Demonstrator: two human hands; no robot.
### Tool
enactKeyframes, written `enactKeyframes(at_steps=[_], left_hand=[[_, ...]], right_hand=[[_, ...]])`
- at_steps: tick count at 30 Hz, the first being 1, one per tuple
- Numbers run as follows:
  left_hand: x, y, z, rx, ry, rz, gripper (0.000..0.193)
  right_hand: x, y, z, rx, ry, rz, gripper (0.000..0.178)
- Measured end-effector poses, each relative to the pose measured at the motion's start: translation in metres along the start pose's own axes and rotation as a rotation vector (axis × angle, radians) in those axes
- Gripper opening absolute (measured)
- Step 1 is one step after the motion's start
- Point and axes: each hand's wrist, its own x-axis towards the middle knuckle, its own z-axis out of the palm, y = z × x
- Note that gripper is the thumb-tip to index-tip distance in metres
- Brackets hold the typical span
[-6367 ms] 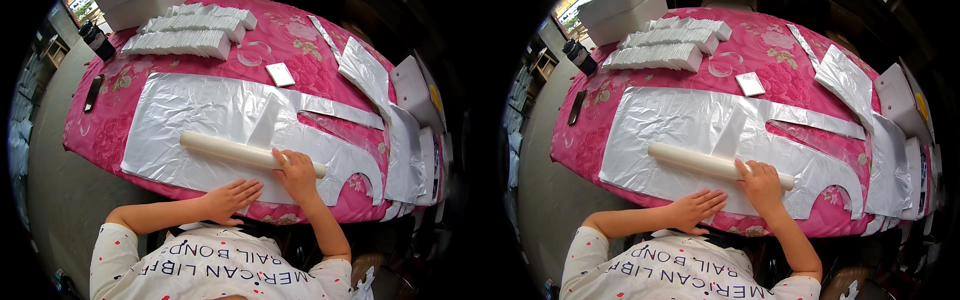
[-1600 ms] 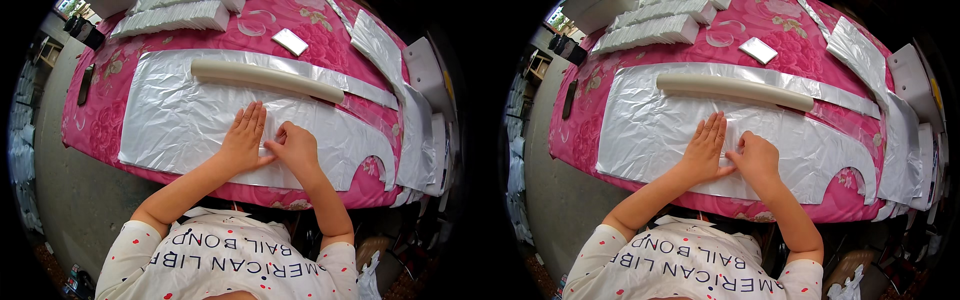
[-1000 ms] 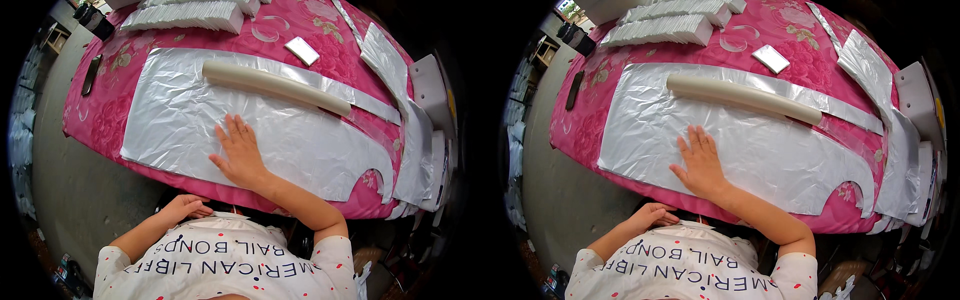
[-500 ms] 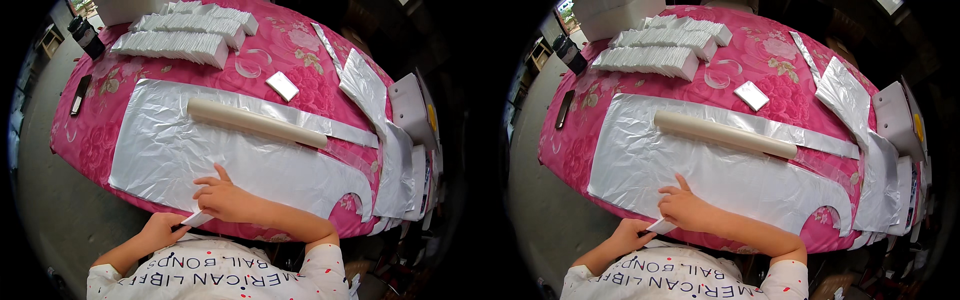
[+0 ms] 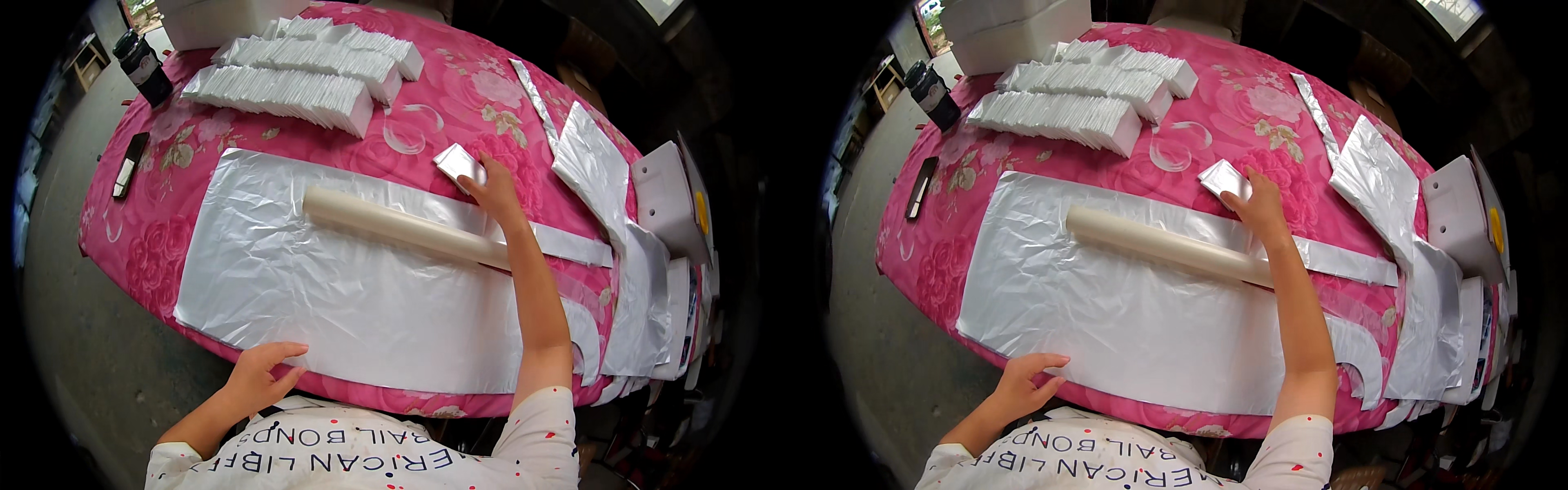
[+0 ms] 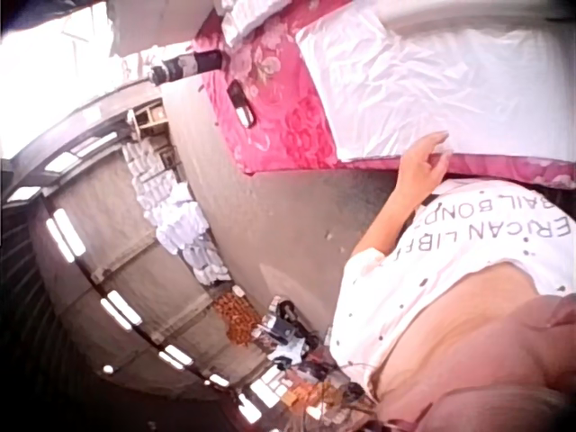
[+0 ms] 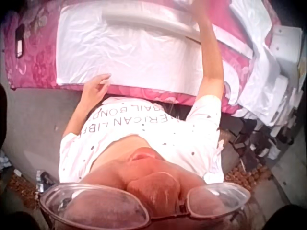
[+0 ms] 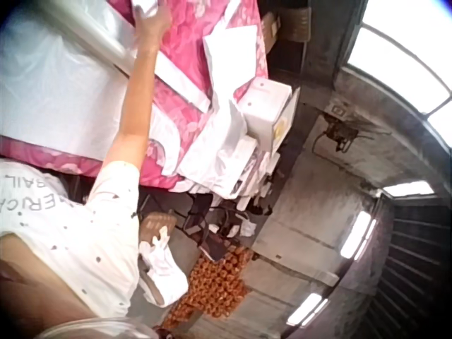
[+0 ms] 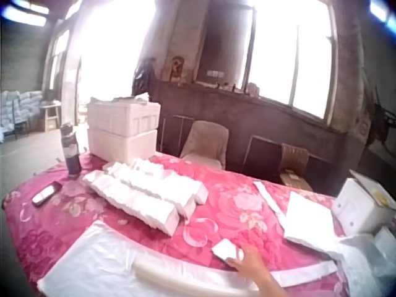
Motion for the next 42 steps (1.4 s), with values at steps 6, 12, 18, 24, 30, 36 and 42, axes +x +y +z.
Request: enactKeyframes(at_steps=[6,12,18,24,30,36,42], left_hand=[[0.004,-0.006,0.002,0.008,0.004,0.03,0.03],[0.013,0.002,0.01,0.06,-0.048,0.133,0.031],[0.015,0.003,0.014,0.078,-0.043,0.183,0.032],[0.036,0.009,0.035,0.123,-0.167,0.395,0.033],[0.081,0.037,0.091,0.228,-0.2,0.525,0.064],[0.102,0.052,0.139,0.437,-0.138,0.631,0.073],[0.1,0.064,0.15,0.441,-0.199,0.637,0.068]], right_hand=[[0.002,-0.041,0.008,-0.145,-0.082,0.042,0.068],[0.044,-0.061,0.009,-0.257,-0.067,0.414,0.07],[-0.011,-0.062,-0.011,0.072,-0.096,-0.003,0.062],[-0.155,-0.061,-0.075,-0.091,-0.216,0.095,0.046],[-0.254,-0.118,-0.098,0.21,-0.401,0.201,0.046],[-0.29,-0.067,-0.088,0.008,-0.203,0.029,0.048],[-0.336,0.099,-0.141,-0.342,0.156,0.412,0.042]])
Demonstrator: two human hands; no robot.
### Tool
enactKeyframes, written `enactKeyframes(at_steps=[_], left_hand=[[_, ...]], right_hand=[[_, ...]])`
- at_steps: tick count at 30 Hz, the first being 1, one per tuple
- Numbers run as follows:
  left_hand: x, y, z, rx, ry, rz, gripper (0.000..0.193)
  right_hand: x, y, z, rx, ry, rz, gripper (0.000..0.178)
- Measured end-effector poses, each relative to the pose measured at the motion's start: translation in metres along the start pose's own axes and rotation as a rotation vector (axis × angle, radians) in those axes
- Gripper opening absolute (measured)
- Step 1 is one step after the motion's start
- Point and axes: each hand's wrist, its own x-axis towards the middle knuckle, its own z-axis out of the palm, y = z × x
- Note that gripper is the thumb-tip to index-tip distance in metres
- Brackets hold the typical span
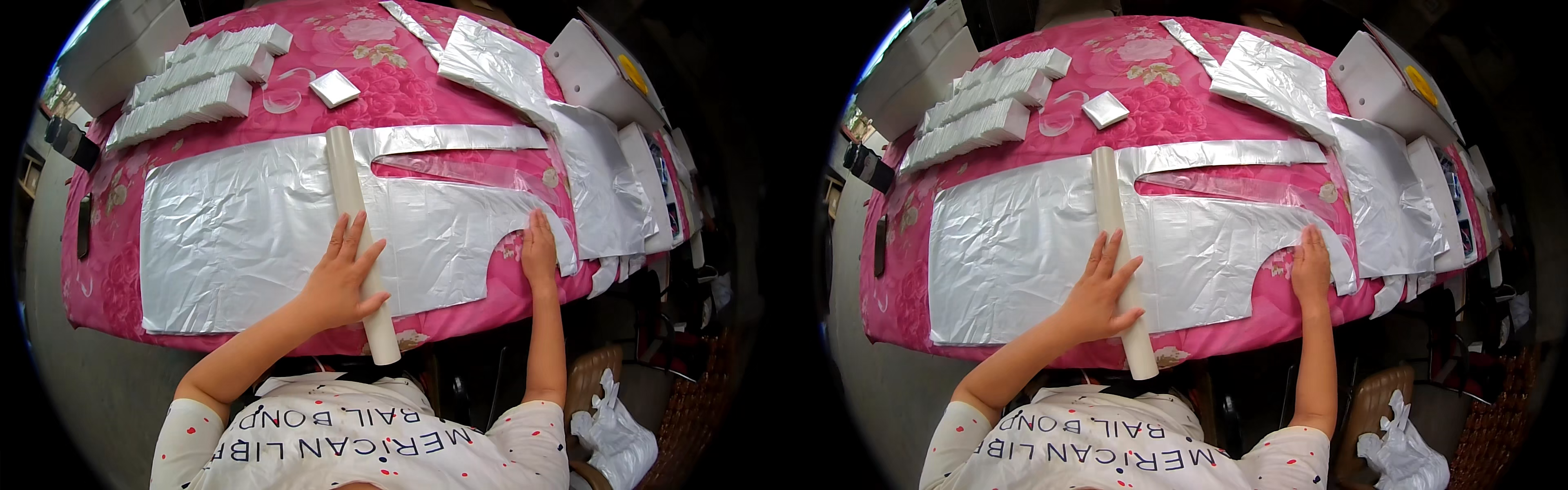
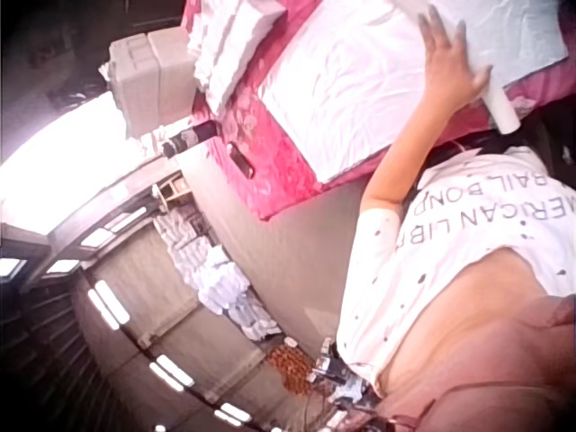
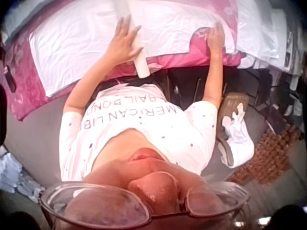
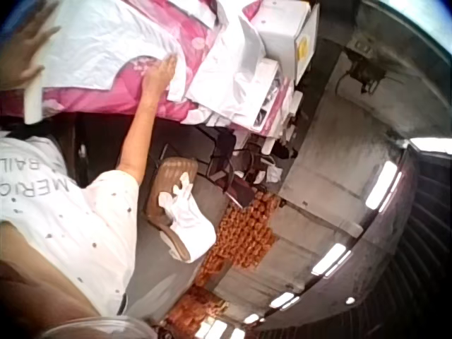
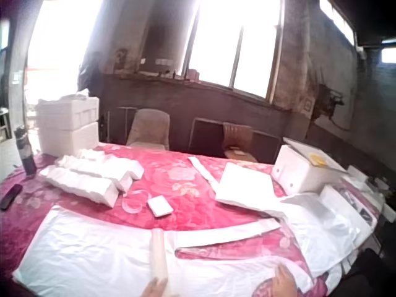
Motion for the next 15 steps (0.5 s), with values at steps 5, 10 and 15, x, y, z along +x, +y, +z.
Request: enactKeyframes(at_steps=[5,10,15], left_hand=[[0.001,0.002,0.001,0.012,-0.001,0.021,0.066],[0.005,0.005,0.001,0.034,0.01,0.051,0.066],[0.004,0.017,-0.006,-0.616,0.127,-0.075,0.054]], right_hand=[[-0.007,0.042,-0.013,-0.067,0.166,0.167,0.025],[-0.007,-0.017,-0.033,-0.019,0.322,0.135,0.011],[-0.018,-0.167,-0.048,0.642,0.151,0.03,0.013]])
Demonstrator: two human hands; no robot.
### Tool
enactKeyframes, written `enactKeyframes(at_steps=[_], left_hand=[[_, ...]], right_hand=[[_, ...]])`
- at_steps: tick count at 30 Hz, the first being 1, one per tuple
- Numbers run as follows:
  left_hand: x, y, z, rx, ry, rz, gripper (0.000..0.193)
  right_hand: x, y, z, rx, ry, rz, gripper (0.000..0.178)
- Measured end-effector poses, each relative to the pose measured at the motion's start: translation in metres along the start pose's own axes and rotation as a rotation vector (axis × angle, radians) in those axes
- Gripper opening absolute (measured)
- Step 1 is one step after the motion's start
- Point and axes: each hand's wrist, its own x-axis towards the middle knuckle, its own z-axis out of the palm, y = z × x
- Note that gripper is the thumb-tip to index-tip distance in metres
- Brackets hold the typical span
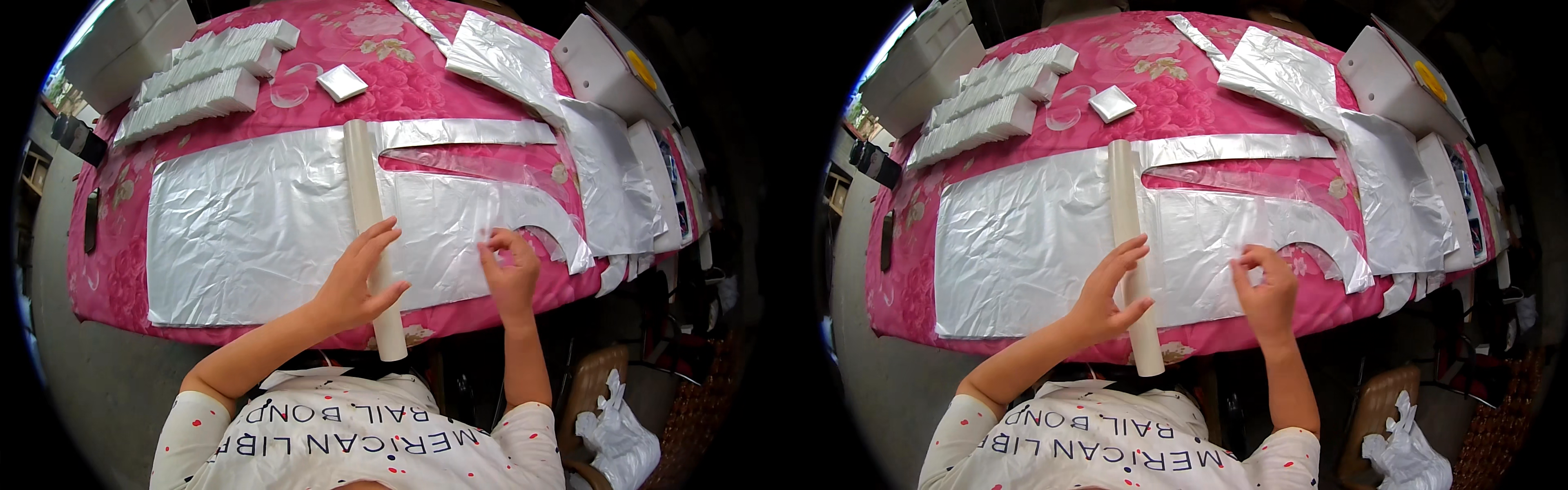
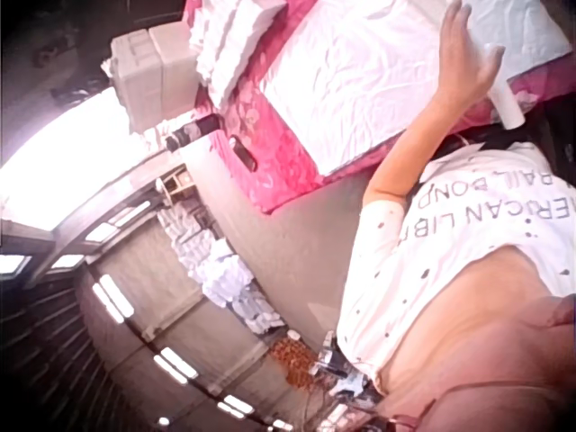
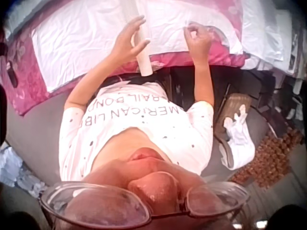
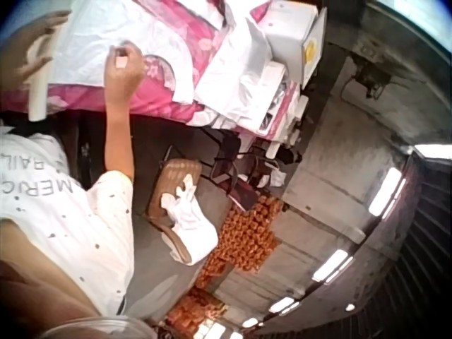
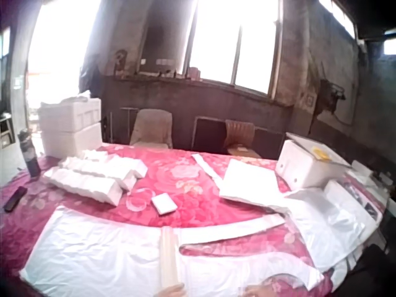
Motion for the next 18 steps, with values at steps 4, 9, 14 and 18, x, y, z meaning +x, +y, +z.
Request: enactKeyframes(at_steps=[4,9,14,18], left_hand=[[0.001,0.011,-0.019,-0.676,-0.091,-0.598,0.035],[-0.052,-0.037,-0.126,-0.508,-0.047,-0.797,0.022],[-0.128,-0.053,-0.239,-0.1,0.219,-0.867,0.016],[-0.135,-0.034,-0.248,0.797,0.334,-0.52,0.026]], right_hand=[[-0.031,-0.069,0.048,0.257,-0.565,-0.271,0.015],[-0.051,-0.085,0.047,0.219,-0.538,-0.363,0.022],[-0.069,-0.07,0.026,-0.191,-0.531,-0.099,0.038],[-0.081,-0.07,0.028,-0.27,-0.873,0.279,0.052]])
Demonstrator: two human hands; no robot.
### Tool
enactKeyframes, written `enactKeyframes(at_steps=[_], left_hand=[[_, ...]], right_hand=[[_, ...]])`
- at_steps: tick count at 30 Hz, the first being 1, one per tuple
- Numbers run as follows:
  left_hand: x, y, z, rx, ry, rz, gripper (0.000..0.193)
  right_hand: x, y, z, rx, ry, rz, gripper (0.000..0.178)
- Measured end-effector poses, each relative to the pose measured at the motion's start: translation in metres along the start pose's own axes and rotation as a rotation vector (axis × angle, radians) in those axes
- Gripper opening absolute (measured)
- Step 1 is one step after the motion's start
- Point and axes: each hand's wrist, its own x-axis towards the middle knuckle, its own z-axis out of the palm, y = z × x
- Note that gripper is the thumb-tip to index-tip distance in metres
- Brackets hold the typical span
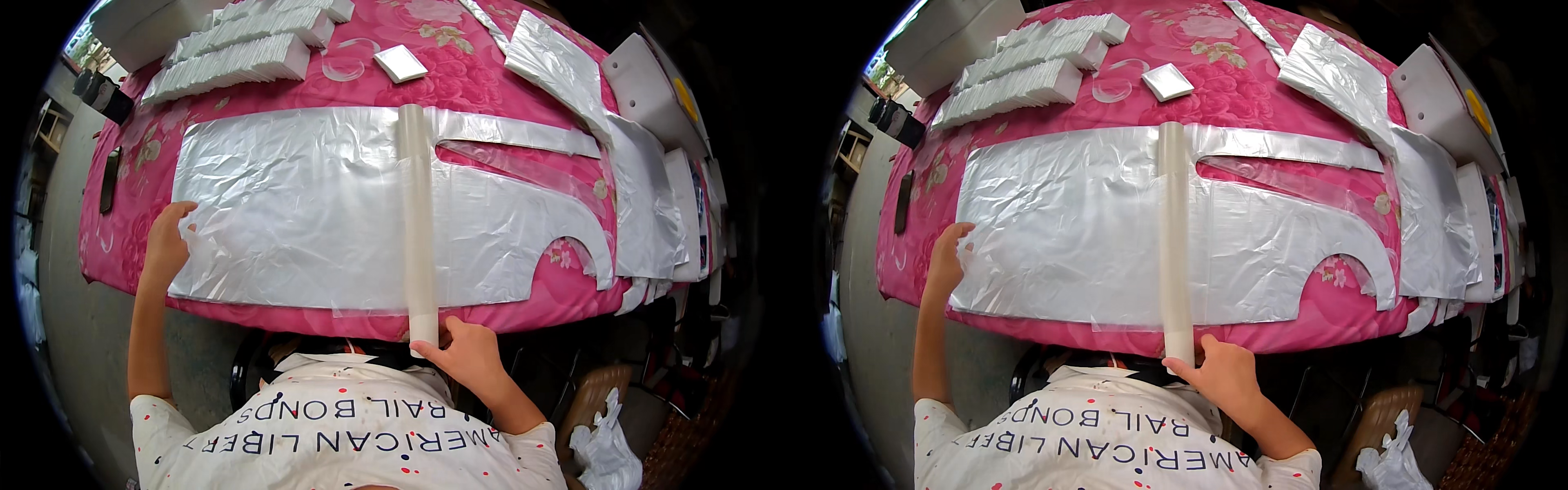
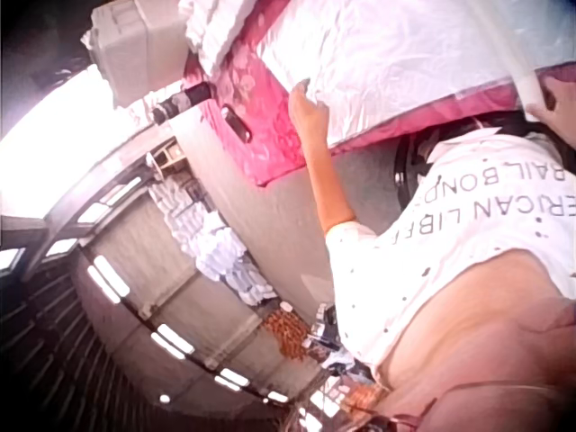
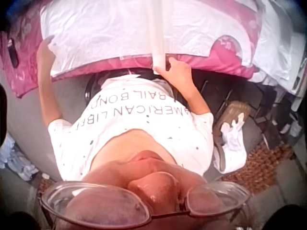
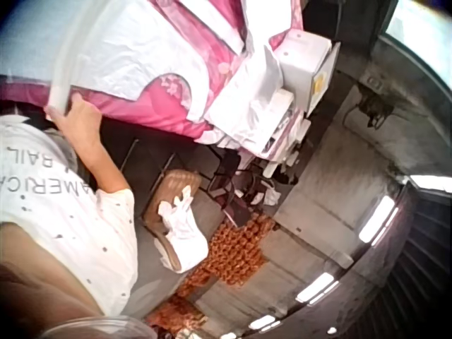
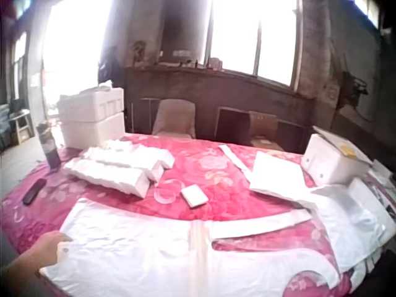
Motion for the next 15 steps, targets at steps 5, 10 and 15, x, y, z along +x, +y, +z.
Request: enactKeyframes(at_steps=[5,10,15], left_hand=[[-0.004,0.133,0.055,-0.195,0.021,0.442,0.037],[-0.016,0.196,0.136,-0.227,-0.166,0.653,0.046],[-0.005,0.198,0.171,-0.101,-0.175,0.634,0.056]], right_hand=[[0.003,-0.005,0.005,0.139,-0.078,0.08,0.05],[0.001,-0.005,0.004,0.183,-0.077,0.07,0.048],[0.002,0.003,0.004,0.17,-0.189,0.108,0.042]])
